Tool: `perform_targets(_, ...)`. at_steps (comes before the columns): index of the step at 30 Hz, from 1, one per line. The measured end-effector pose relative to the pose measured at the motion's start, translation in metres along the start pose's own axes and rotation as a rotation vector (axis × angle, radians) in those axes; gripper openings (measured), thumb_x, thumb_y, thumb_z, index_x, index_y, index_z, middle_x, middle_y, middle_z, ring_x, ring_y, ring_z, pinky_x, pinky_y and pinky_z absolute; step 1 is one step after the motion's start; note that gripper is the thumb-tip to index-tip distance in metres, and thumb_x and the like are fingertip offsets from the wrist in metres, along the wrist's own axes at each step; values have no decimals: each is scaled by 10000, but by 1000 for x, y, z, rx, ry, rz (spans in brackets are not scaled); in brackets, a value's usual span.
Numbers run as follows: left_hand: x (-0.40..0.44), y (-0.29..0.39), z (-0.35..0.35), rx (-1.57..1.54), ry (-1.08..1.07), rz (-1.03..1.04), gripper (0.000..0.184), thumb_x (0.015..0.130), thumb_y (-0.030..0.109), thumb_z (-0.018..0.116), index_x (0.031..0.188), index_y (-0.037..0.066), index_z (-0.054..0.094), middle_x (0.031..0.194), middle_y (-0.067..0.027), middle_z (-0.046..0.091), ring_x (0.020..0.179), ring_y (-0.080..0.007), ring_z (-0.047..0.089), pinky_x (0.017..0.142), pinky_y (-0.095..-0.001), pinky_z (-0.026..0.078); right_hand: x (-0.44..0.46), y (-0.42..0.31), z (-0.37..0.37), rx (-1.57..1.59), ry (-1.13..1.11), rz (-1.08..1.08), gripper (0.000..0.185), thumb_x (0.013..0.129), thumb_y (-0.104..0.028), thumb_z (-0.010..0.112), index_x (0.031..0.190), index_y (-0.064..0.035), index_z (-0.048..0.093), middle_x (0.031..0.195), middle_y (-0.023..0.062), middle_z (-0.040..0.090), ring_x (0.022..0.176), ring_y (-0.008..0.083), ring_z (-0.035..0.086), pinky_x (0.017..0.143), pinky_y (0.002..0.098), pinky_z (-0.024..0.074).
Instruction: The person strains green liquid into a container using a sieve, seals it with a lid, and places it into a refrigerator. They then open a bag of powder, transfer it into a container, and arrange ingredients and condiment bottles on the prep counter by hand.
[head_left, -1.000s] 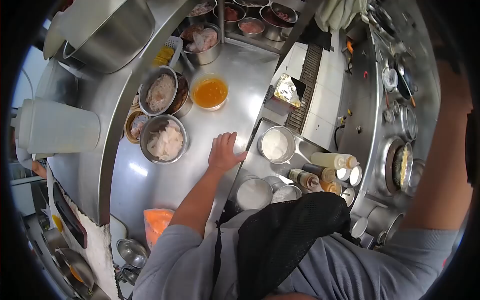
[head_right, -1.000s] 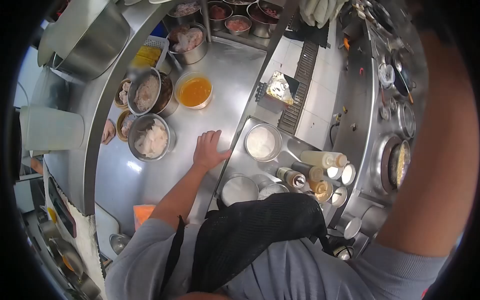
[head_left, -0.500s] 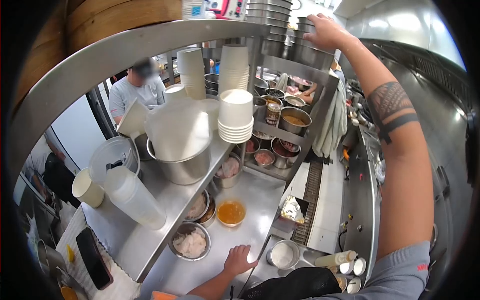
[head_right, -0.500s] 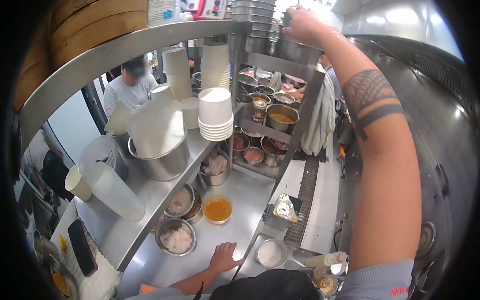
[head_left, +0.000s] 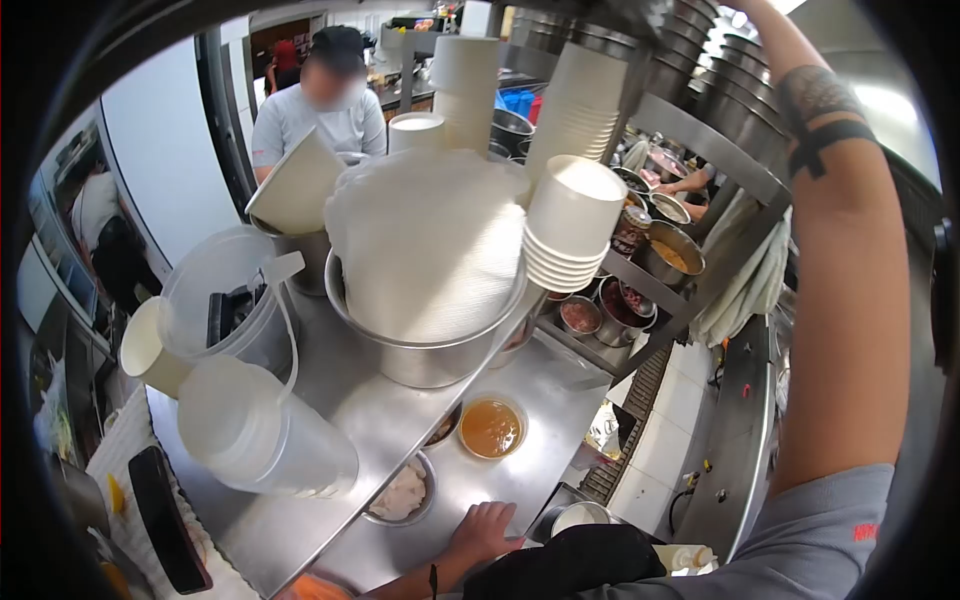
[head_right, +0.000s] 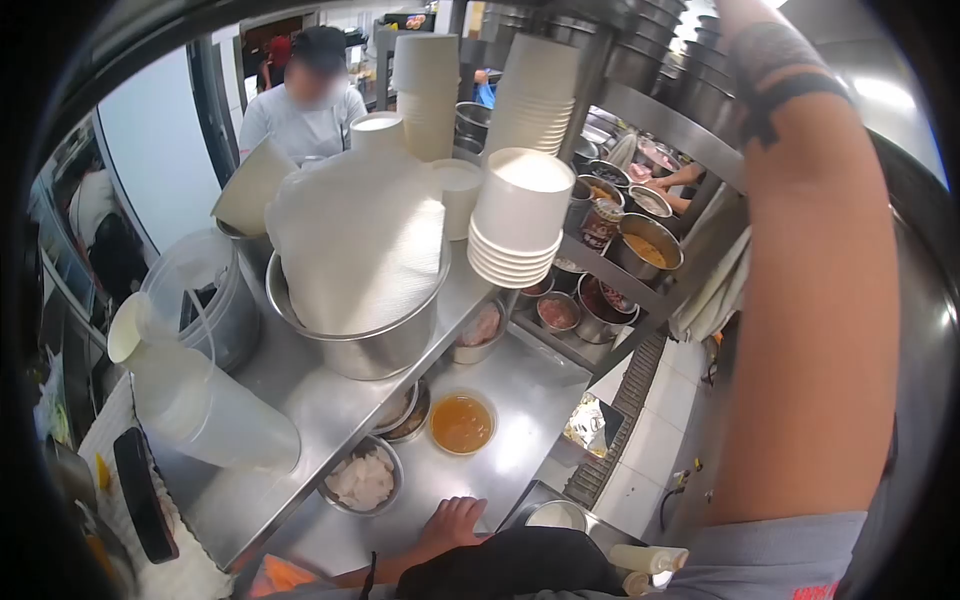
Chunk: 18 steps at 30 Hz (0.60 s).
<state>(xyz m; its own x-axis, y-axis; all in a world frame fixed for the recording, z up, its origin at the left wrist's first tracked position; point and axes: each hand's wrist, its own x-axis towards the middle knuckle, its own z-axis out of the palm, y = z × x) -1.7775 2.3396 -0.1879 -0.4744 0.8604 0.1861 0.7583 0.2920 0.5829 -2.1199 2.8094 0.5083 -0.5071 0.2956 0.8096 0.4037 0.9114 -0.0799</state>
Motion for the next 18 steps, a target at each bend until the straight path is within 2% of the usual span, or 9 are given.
perform_targets(5,2,-1,-1,-43,-19,-30,670,794,502,766,1259,59,573,1182,-130,609,1089,-329,587,942,-459,458,-1,-12,25,39,-24,-33,641,748,-411,794,1213,10,662,1271,263,663,1213,403,616,1052,458,496)
perform_targets(9,2,-4,3,-41,-21,-5,673,798,504,762,1269,62,574,1183,-130,613,1091,-334,587,949,-459,455,-4,-10,25,62,-17,-48,689,730,-413,818,1241,15,641,1263,260,667,1201,401,624,1044,462,502)
perform_targets(15,0,-6,4,-11,7,36,692,843,554,708,1285,41,568,1179,-141,615,1104,-339,584,952,-460,447,3,5,-10,99,59,-47,766,703,-415,853,1282,23,609,1252,256,674,1183,398,636,1032,467,512)
perform_targets(18,-1,-1,0,-49,37,31,673,898,572,633,1283,23,570,1169,-153,615,1098,-331,588,934,-455,441,8,23,-43,114,120,-36,806,689,-416,870,1303,27,594,1246,254,678,1174,397,642,1026,470,517)
